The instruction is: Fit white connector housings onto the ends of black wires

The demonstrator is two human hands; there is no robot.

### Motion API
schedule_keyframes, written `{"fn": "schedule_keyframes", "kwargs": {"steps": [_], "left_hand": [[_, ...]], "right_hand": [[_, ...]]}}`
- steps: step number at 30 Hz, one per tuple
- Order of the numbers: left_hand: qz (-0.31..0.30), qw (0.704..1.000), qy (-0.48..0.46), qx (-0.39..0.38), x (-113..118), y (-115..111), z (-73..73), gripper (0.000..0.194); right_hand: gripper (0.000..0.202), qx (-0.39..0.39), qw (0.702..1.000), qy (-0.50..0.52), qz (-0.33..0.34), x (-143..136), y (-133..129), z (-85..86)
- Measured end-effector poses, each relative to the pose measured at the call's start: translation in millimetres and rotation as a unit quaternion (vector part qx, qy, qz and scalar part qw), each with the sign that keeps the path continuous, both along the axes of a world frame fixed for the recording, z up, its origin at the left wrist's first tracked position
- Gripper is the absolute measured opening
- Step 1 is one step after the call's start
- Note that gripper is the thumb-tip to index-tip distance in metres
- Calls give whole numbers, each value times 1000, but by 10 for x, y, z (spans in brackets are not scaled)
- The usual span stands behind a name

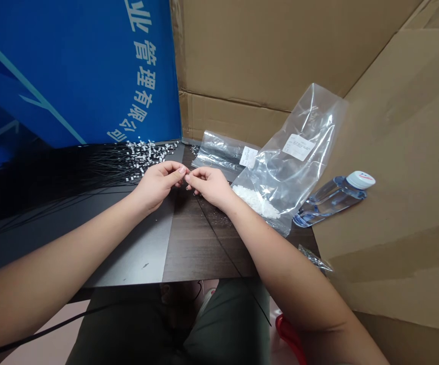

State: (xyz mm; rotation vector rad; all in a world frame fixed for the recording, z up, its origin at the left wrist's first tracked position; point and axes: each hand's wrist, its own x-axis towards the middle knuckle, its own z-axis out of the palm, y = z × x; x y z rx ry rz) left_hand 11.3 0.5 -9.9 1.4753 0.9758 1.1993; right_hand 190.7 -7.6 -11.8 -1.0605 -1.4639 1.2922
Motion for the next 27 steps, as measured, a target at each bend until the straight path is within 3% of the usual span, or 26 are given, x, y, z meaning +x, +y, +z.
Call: {"fn": "schedule_keyframes", "kwargs": {"steps": [6, 10, 14, 16, 20, 27], "left_hand": [[-11, 1000, 2, 6, 1, 9, -23, 31], [-5, 998, 60, 37, -28, 47, -42, 37], [-50, 949, 265, 164, -77, 94, -64, 23], [-75, 923, 325, 193, -99, 123, -86, 26], [-72, 892, 393, 213, -125, 172, -128, 26], [-51, 865, 442, 232, -31, 191, -197, 28]], "right_hand": [[23, -11, 1000, -1, -14, -6, -7, 14], [14, -6, 997, 15, -78, 47, 20, 84], [11, 18, 988, 52, -143, 115, 50, 171], [10, 25, 985, 62, -160, 138, 60, 193], [10, 26, 983, 74, -167, 157, 70, 196], [9, 30, 985, 67, -158, 139, 60, 173]]}}
